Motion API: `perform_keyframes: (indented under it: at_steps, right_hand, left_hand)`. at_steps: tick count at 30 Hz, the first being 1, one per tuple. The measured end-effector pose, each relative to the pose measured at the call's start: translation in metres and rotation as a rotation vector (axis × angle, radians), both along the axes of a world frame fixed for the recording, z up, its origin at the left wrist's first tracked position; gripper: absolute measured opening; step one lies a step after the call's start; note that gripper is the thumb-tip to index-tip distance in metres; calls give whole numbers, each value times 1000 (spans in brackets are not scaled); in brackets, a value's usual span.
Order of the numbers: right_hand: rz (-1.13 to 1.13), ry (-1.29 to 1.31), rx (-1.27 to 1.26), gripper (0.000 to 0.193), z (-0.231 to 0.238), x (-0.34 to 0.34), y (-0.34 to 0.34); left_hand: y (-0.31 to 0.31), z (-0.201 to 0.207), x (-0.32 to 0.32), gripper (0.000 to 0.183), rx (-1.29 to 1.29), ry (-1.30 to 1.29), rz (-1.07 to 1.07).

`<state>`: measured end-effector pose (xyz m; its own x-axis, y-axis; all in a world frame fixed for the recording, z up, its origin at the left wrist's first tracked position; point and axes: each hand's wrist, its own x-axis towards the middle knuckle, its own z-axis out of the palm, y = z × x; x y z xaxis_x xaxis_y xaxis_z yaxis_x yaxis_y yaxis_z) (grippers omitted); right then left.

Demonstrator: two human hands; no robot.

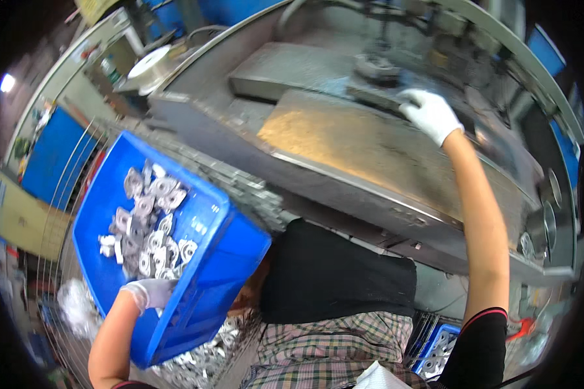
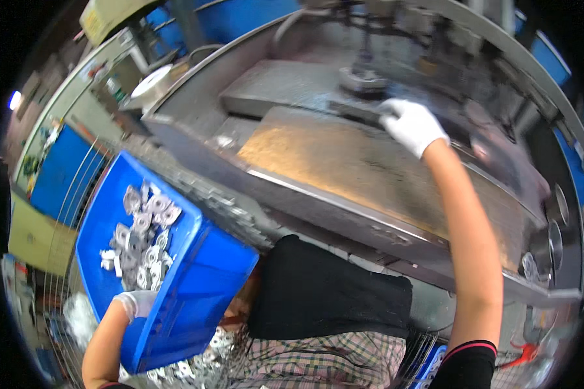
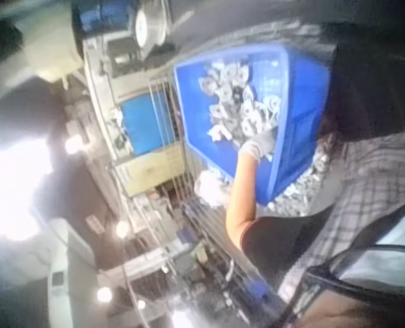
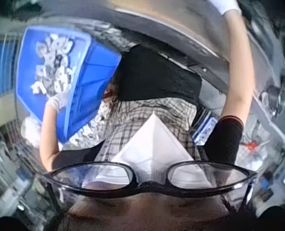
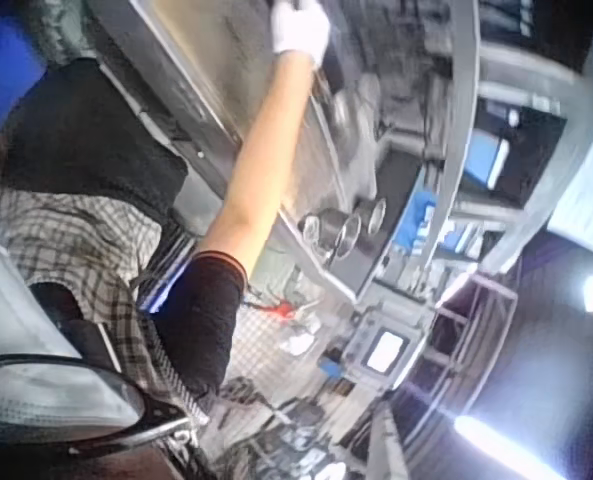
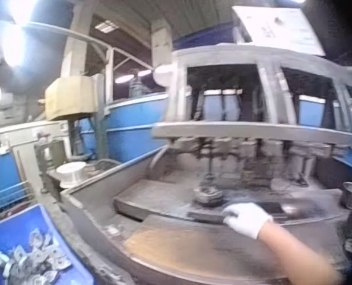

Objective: The recorder picks up small metal components, uses a hand tool to deburr or clean edges, and uses a compressed air nozzle to blow off debris before placing parts in a bin.

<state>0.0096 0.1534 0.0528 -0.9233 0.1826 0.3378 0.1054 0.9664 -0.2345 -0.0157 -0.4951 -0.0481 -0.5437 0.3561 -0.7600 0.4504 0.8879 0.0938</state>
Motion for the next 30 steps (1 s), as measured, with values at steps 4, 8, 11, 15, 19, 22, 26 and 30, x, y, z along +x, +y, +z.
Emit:
perform_keyframes:
  at_steps: [4,8,11,15,19,22,26,30]
  right_hand:
    - [-53,-26,-38,46,-9,-78,16]
    - [-62,51,57,44,-34,-123,93]
    - [-99,-5,51,35,-41,-146,134]
    - [-106,-65,77,27,-44,-163,136]
    - [-72,38,24,26,-43,-147,130]
    - [-53,168,69,27,-37,-114,137]
    - [34,164,30,29,-40,-47,97]
    - [-7,90,-81,27,-40,53,63]
  left_hand:
    - [13,5,34,41,-59,-226,255]
    - [14,-31,27,30,-213,-44,-172]
    - [55,11,26,36,-116,-211,-120]
    - [43,-17,36,39,-154,-232,-130]
    - [39,-30,40,38,-112,-223,-69]
    - [35,-25,43,38,-3,-185,102]
    - [6,-42,46,38,39,-307,217]
    - [29,23,-2,41,-199,-324,-139]
